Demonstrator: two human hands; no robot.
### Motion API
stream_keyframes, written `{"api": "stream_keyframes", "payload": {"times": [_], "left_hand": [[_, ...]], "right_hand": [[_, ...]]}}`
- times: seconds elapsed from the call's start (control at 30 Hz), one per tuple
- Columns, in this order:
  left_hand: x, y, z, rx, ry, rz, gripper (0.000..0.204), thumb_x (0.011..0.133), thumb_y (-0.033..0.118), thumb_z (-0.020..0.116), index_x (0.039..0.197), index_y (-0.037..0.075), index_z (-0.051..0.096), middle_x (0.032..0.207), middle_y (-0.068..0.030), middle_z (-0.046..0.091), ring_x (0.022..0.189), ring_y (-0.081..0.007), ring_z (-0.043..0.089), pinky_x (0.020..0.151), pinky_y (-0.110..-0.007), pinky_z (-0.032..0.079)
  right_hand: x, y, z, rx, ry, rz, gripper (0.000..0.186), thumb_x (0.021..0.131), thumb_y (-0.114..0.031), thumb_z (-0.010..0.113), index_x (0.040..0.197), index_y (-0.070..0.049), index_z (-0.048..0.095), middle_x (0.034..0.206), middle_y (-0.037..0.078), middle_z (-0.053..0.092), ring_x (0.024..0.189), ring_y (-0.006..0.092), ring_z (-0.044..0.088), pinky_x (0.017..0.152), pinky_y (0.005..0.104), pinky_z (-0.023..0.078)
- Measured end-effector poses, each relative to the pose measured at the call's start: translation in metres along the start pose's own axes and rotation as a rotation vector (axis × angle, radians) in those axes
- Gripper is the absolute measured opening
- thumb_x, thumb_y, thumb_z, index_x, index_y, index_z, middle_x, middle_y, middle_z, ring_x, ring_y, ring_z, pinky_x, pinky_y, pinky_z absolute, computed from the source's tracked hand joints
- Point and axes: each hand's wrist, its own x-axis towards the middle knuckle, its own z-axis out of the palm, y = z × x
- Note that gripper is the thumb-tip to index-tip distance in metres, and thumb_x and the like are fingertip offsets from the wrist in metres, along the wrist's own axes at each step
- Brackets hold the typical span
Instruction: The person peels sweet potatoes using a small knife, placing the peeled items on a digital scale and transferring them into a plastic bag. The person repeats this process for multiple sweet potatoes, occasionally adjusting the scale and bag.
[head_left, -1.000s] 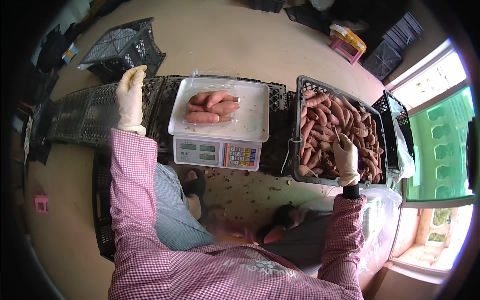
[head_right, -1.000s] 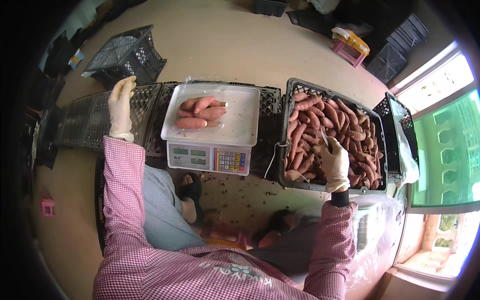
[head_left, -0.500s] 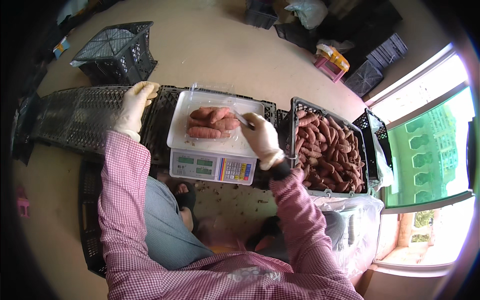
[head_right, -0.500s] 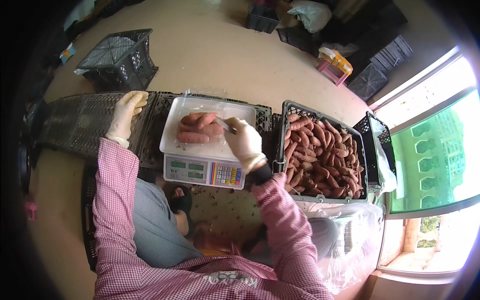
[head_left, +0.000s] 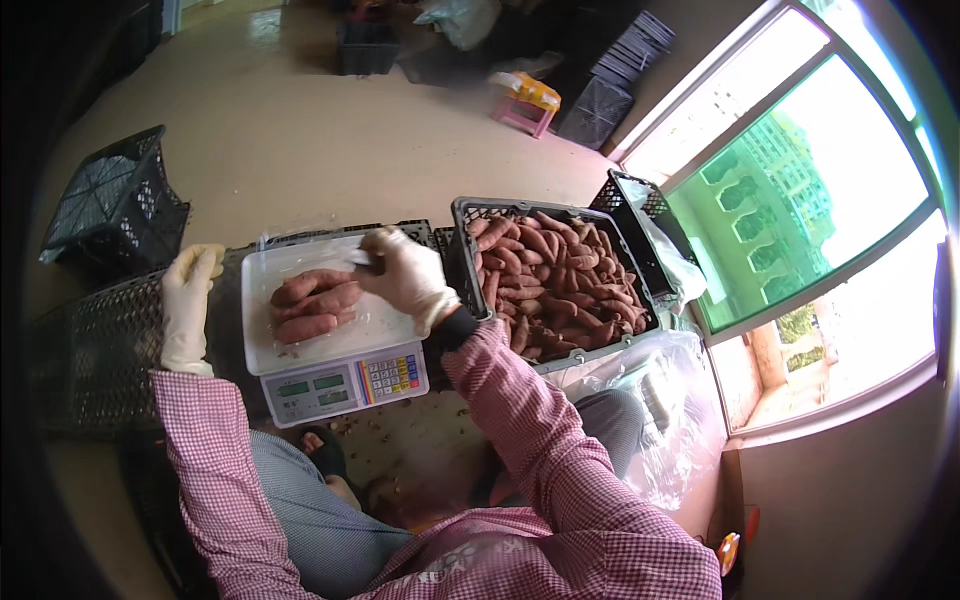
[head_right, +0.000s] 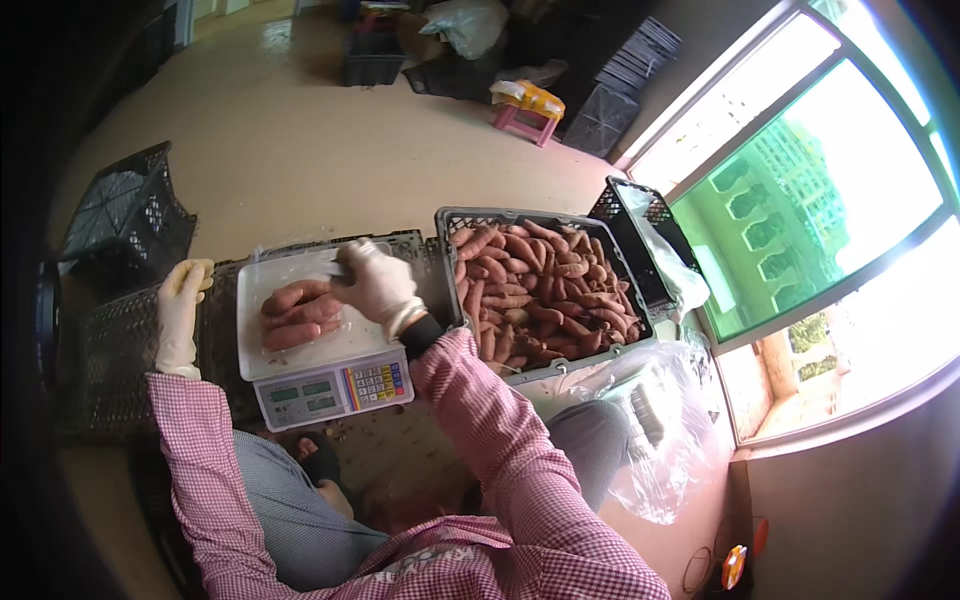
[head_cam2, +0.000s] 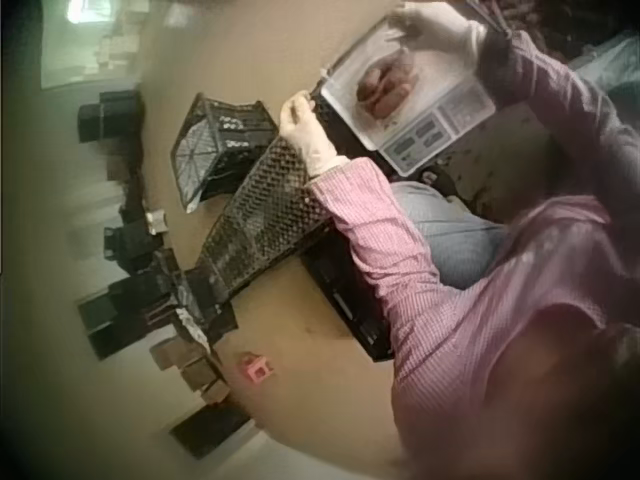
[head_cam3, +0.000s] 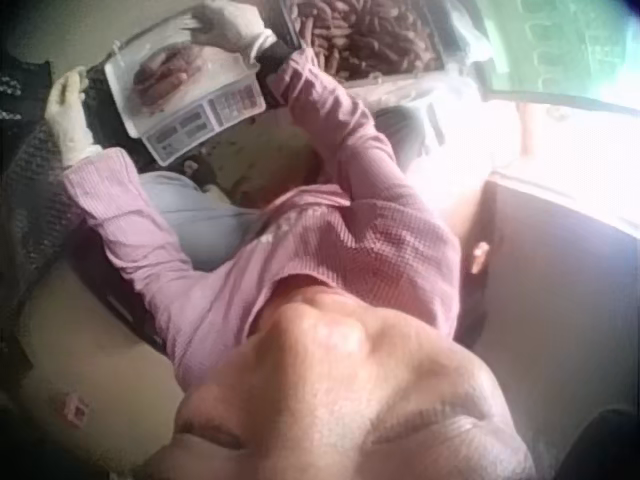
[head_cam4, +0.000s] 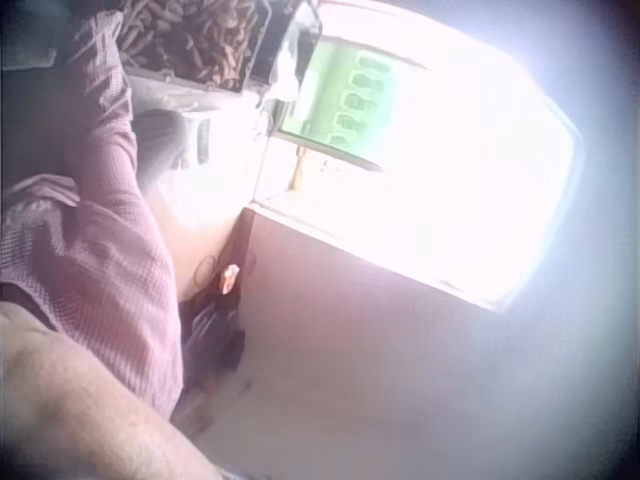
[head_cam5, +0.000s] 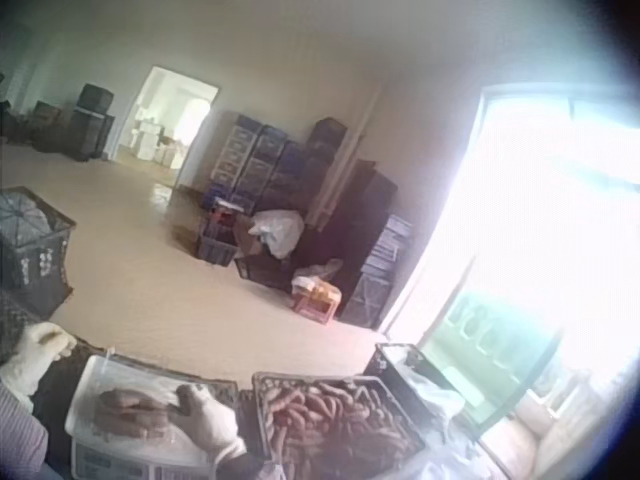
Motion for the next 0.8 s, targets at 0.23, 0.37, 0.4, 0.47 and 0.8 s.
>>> {"api": "stream_keyframes", "payload": {"times": [0.23,0.37,0.4,0.47,0.8], "left_hand": [[-0.013,0.016,0.031,0.005,-0.164,0.101,0.019,0.096,0.018,0.059,0.101,0.002,0.067,0.093,-0.0006,0.067,0.086,-0.0086,0.058,0.079,-0.022,0.045],[-0.014,0.019,0.045,-0.025,-0.192,0.138,0.018,0.096,0.016,0.059,0.097,0.001,0.067,0.088,0.0010,0.065,0.081,-0.0066,0.055,0.077,-0.022,0.045],[-0.014,0.021,0.042,0.035,-0.208,0.138,0.018,0.097,0.014,0.055,0.098,0.000,0.065,0.092,-0.0018,0.065,0.085,-0.0097,0.058,0.081,-0.025,0.047],[-0.016,0.028,0.042,0.089,-0.209,0.149,0.018,0.097,0.014,0.055,0.097,0.000,0.065,0.091,-0.0015,0.064,0.084,-0.0097,0.057,0.081,-0.025,0.047],[-0.023,0.020,0.036,0.077,-0.201,0.121,0.016,0.095,0.011,0.057,0.098,-0.001,0.066,0.091,-0.0018,0.065,0.082,-0.0089,0.058,0.078,-0.023,0.047]], "right_hand": [[-0.076,0.128,-0.118,-0.457,0.093,0.527,0.039,0.077,-0.041,0.071,0.094,-0.006,0.066,0.083,0.015,0.069,0.078,0.0341,0.067,0.069,0.0420,0.053],[-0.125,0.173,-0.137,-0.328,-0.395,0.583,0.036,0.077,-0.042,0.070,0.094,-0.009,0.072,0.085,0.017,0.069,0.081,0.0354,0.067,0.070,0.0417,0.053],[-0.121,0.173,-0.136,-0.310,-0.320,0.585,0.035,0.078,-0.041,0.069,0.094,-0.009,0.072,0.085,0.017,0.069,0.081,0.0356,0.067,0.071,0.0413,0.053],[-0.108,0.166,-0.135,-0.271,-0.168,0.603,0.033,0.079,-0.038,0.068,0.095,-0.009,0.072,0.084,0.017,0.069,0.081,0.0361,0.067,0.071,0.0405,0.053],[-0.049,0.207,-0.133,-0.498,0.277,0.694,0.027,0.083,-0.027,0.060,0.102,-0.011,0.070,0.097,0.017,0.069,0.090,0.0359,0.066,0.077,0.0430,0.053]]}}
